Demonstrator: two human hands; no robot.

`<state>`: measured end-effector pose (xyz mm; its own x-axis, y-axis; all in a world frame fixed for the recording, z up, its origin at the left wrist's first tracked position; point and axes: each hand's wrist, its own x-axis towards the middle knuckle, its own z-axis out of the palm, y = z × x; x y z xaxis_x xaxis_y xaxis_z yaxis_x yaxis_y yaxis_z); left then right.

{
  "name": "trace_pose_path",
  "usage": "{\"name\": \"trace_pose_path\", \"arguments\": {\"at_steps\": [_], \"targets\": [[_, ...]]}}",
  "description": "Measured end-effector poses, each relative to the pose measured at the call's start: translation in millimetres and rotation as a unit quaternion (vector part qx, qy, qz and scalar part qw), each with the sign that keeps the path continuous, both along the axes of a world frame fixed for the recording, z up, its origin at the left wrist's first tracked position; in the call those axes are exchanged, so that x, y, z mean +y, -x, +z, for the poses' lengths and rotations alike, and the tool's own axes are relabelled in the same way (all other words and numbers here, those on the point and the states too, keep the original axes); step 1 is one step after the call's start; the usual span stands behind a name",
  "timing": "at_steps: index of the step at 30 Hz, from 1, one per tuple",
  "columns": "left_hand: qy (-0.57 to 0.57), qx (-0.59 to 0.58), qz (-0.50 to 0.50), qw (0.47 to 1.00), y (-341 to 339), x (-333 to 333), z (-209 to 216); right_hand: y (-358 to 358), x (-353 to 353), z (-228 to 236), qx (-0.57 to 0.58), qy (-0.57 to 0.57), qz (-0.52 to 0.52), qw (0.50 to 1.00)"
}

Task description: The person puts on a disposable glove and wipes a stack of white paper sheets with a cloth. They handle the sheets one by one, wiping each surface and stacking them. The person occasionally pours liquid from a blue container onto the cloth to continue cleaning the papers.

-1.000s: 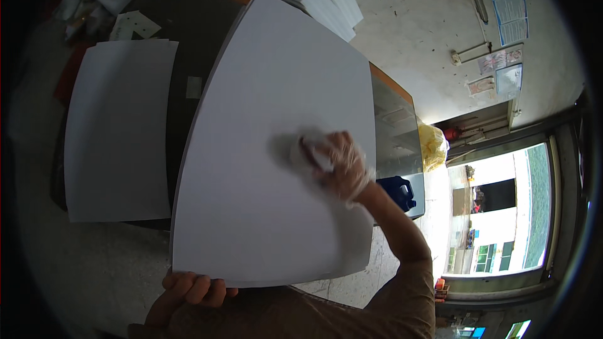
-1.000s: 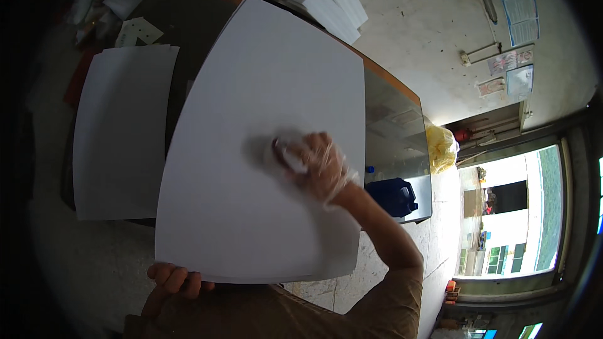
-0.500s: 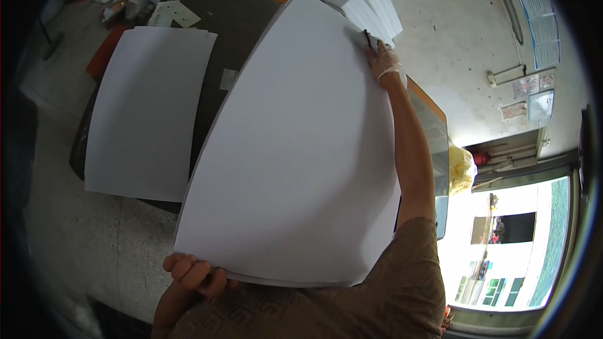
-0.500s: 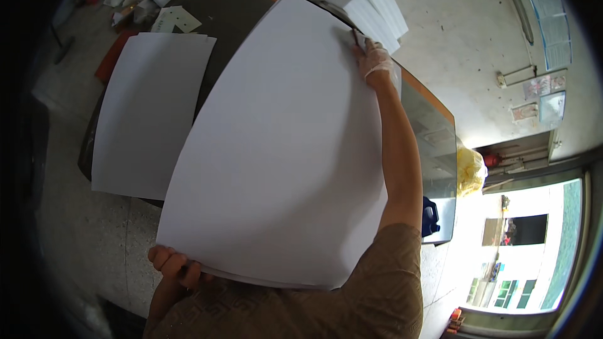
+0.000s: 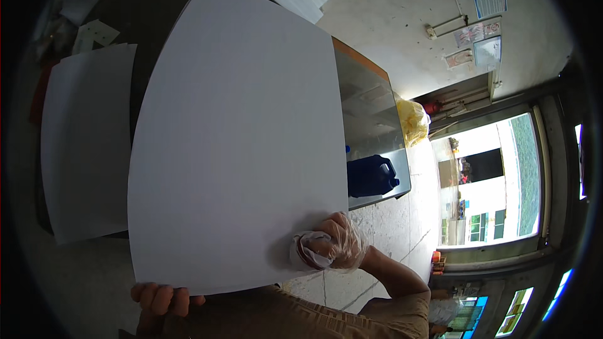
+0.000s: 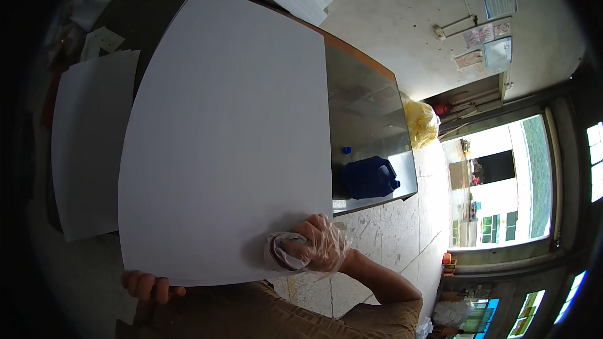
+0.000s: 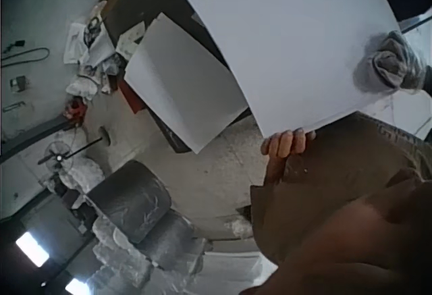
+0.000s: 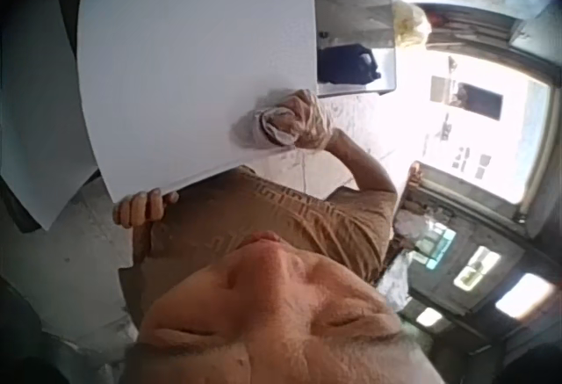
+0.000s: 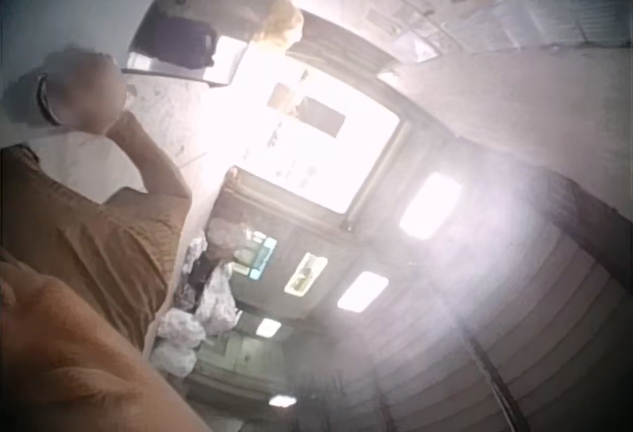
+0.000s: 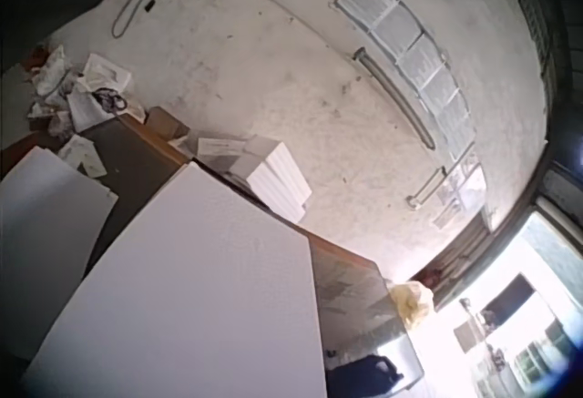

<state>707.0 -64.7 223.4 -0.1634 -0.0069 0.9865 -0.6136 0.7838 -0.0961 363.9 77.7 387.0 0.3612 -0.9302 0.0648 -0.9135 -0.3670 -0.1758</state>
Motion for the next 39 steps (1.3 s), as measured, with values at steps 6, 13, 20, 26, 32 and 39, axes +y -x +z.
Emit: {"name": "trace_pose_path", "arguments": {"at_steps": [6,13,20,26,32,39], "targets": [[0.019,0.029,0.024,0.999,-3,4,-8,146,-200,-24,0.090,0.193,-0.028,0.977],[-0.135,-0.033,0.092,0.986,0,29,30,260,-417,-28,0.020,0.074,-0.399,0.914],[-0.212,-0.049,0.033,0.975,-5,32,36,251,-343,-28,-0.006,0.102,-0.430,0.897],[-0.227,-0.082,-0.021,0.970,-1,29,49,147,-150,-36,0.013,0.194,-0.219,0.956],[-0.267,-0.076,-0.120,0.953,-15,24,75,-2,72,-22,-0.059,0.161,-0.152,0.973],[-0.425,-0.102,-0.102,0.894,-43,4,127,-27,172,-76,-0.376,0.280,-0.321,0.823]]}}
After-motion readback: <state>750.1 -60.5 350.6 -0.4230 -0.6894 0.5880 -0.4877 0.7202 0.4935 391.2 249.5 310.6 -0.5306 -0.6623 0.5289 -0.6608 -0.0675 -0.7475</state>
